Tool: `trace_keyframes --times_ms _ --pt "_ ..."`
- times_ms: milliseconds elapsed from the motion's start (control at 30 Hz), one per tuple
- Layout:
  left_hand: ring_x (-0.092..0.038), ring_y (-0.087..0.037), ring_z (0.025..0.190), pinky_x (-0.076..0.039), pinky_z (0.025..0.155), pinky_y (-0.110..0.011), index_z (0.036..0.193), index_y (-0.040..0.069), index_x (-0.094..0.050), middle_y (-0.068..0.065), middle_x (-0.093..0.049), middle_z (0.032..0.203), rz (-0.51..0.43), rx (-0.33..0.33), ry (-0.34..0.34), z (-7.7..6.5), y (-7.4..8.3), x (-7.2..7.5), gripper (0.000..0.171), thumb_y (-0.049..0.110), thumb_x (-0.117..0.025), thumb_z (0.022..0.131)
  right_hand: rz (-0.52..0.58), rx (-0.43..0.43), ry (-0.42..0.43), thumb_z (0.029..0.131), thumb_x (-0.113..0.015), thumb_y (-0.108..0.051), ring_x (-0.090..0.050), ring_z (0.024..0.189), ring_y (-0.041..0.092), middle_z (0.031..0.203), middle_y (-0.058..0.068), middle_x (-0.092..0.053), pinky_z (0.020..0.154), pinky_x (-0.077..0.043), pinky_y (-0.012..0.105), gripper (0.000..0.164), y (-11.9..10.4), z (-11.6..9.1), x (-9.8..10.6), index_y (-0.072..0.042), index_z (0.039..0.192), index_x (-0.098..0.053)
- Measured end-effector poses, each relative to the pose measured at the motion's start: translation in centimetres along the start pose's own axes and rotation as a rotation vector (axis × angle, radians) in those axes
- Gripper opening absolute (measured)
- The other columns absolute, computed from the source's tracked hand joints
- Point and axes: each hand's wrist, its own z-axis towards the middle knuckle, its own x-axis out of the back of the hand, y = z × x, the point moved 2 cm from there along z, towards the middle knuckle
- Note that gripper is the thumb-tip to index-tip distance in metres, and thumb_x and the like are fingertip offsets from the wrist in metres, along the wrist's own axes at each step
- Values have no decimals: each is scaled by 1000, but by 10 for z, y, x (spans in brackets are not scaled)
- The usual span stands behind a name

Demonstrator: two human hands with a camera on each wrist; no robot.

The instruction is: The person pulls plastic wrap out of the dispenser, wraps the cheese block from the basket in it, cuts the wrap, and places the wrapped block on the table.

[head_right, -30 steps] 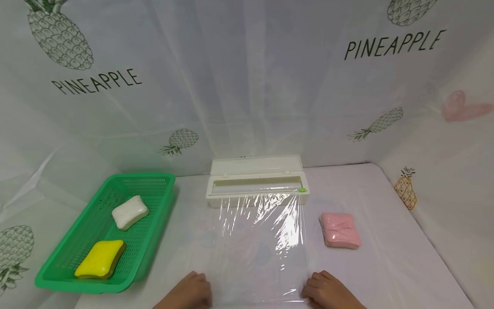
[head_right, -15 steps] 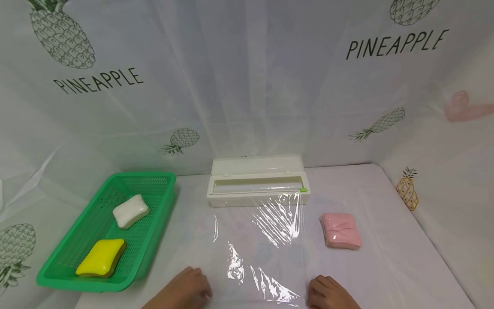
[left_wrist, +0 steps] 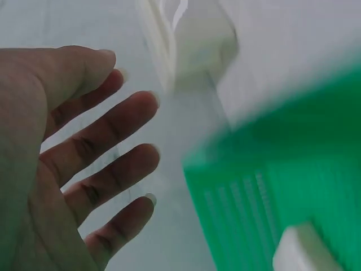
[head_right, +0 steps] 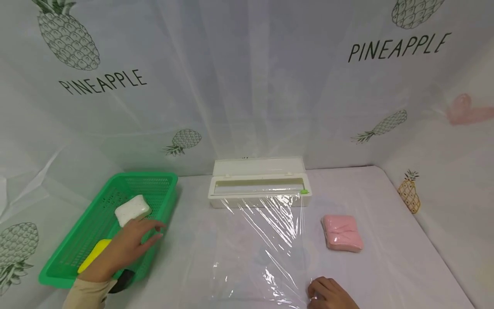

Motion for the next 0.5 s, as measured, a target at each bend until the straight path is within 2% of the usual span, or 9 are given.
trace_keyframes --times_ms 200,367,500 --pt "-54 -23 92 -41 73 -44 109 12 -62 -1 -60 104 81 75 -37 0 -45 18 32 16 -73 79 -1 11 -3 65 -74 -57 -46 83 2 89 -22 -48 76 -35 22 28 0 1 0 -33 61 -61" --pt "-52 -36 99 -41 75 -55 118 6 -56 -14 -57 113 84 168 -94 -3 -73 22 43 17 -72 80 16 43 12 67 -75 -54 -46 84 3 90 -20 -49 75 -36 22 26 2 1 0 -32 62 -62" --pt "-51 -42 99 -42 73 -57 125 0 -51 -22 -53 116 102 232 -147 -3 -93 22 51 17 -71 81 18 45 1 67 -75 -54 -45 84 2 91 -21 -48 74 -35 21 27 2 1 -1 -32 62 -61"
